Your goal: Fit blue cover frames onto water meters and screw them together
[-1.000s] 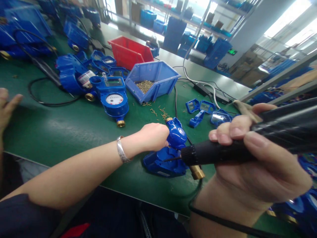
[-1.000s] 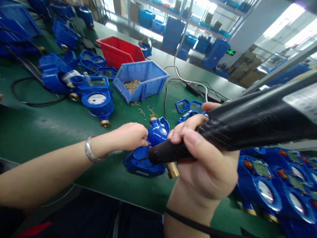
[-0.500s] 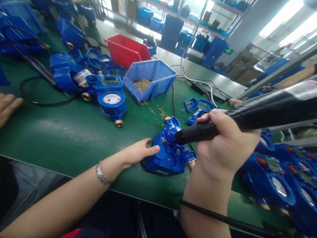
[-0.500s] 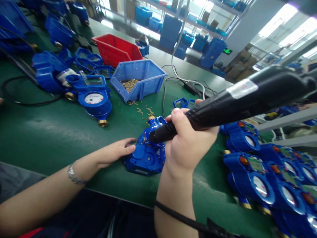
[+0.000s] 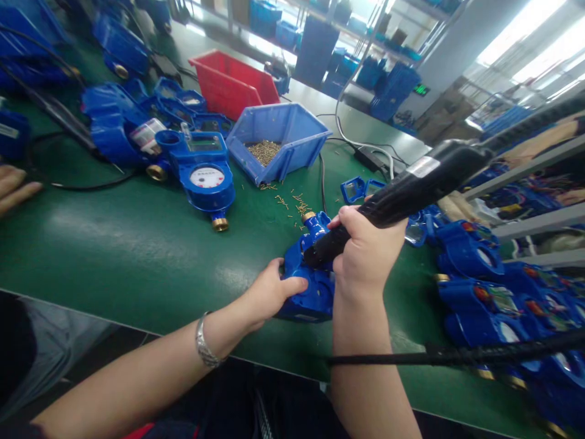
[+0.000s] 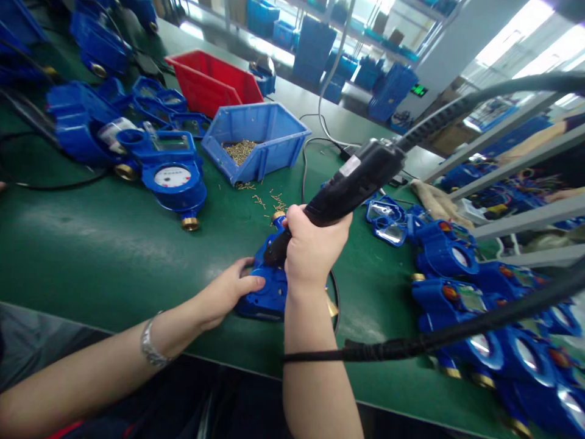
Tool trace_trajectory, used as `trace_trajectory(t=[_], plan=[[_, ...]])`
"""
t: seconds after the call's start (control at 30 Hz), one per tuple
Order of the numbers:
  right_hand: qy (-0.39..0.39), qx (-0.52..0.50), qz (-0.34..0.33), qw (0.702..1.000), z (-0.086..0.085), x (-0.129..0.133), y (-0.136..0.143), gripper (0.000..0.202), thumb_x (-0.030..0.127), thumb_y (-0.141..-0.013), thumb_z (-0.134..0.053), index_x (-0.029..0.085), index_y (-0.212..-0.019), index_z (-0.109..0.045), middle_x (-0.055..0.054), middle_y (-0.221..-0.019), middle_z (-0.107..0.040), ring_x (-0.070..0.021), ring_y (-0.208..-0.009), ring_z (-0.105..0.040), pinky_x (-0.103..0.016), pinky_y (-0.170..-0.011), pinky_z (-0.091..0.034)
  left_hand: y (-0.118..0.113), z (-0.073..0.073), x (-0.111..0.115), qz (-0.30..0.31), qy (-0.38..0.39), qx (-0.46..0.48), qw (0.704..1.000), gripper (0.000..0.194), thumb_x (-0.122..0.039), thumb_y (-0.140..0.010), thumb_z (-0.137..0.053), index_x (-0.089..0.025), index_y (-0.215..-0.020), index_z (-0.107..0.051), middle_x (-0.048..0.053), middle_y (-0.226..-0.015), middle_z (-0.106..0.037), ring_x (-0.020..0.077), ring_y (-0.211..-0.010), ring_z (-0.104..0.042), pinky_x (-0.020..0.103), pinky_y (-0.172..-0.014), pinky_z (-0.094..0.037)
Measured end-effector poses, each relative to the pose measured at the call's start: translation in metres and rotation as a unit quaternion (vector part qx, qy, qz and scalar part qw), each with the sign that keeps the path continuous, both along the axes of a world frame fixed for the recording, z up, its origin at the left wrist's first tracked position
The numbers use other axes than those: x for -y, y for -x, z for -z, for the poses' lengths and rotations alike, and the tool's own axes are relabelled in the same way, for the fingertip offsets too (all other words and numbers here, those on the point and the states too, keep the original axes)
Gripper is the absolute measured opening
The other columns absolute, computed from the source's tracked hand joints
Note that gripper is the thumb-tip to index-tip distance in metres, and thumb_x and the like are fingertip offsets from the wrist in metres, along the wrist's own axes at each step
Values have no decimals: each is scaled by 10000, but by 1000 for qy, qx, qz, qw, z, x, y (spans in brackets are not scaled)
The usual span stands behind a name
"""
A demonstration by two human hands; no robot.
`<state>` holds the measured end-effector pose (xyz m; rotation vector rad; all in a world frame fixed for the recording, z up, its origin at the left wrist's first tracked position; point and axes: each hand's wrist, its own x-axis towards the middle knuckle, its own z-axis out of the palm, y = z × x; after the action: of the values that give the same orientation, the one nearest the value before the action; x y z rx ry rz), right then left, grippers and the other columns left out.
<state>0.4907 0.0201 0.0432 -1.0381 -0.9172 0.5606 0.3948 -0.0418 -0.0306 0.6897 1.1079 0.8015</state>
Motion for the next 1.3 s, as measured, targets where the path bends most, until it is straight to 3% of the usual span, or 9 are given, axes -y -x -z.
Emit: trace_trajectory(t=[0.43,0.77,0.93,1.07,1.17,1.23,1.3], plan=[[18,65,-2,998,11,1,1,235,117,-631,-560,223,-784,-416,111,-546,-515,-94,-433,-541,-252,-481,-483,-2,3,0,-10,16,5,1000,740,-351,-573,-678,-106,-1211,-394,141,-1014,-628,301,-915,-611,437,-836,-477],[17,30,-15,999,11,2,0,239,97,-618,-593,208,-773,-448,109,-557,-534,-89,-445,-538,-243,-491,-478,0,2,2,-1,-5,-7,1000,772,-353,-621,-680,-75,-1264,-356,169,-1109,-606,299,-984,-603,406,-861,-482],[40,-22,-59,997,-3,6,-2,263,94,-582,-617,192,-762,-451,109,-550,-546,-86,-441,-543,-245,-491,-478,2,-9,4,-9,11,-4,1000,799,-330,-645,-662,-52,-1308,-314,168,-1099,-620,284,-981,-613,376,-853,-492],[-27,-37,-44,998,-44,12,-28,268,57,-588,-611,186,-763,-454,114,-505,-525,-89,-402,-534,-251,-471,-468,-4,-12,16,-41,33,1,999,790,-316,-714,-633,-63,-1353,-244,182,-1141,-609,275,-1001,-613,379,-884,-483],[-44,16,-17,999,-71,15,-67,104,100,-712,-558,175,-745,-494,90,-500,-522,-84,-414,-539,-265,-491,-462,-11,-7,28,-66,33,10,997,741,-357,-772,-604,-85,-1357,-241,188,-1218,-575,259,-1064,-589,365,-936,-452],[7,33,13,999,-77,13,-97,94,200,-816,-494,183,-723,-494,51,-515,-557,-102,-423,-556,-298,-495,-462,-12,-1,36,-47,10,19,999,706,-413,-794,-588,-107,-1349,-277,172,-1270,-549,238,-1120,-558,334,-972,-423],[125,48,43,990,-70,8,-127,170,269,-865,-440,192,-719,-481,18,-550,-582,-119,-420,-561,-316,-478,-459,-8,3,40,19,-17,23,999,644,-447,-789,-591,-135,-1310,-376,138,-1291,-546,219,-1164,-528,304,-989,-399]])
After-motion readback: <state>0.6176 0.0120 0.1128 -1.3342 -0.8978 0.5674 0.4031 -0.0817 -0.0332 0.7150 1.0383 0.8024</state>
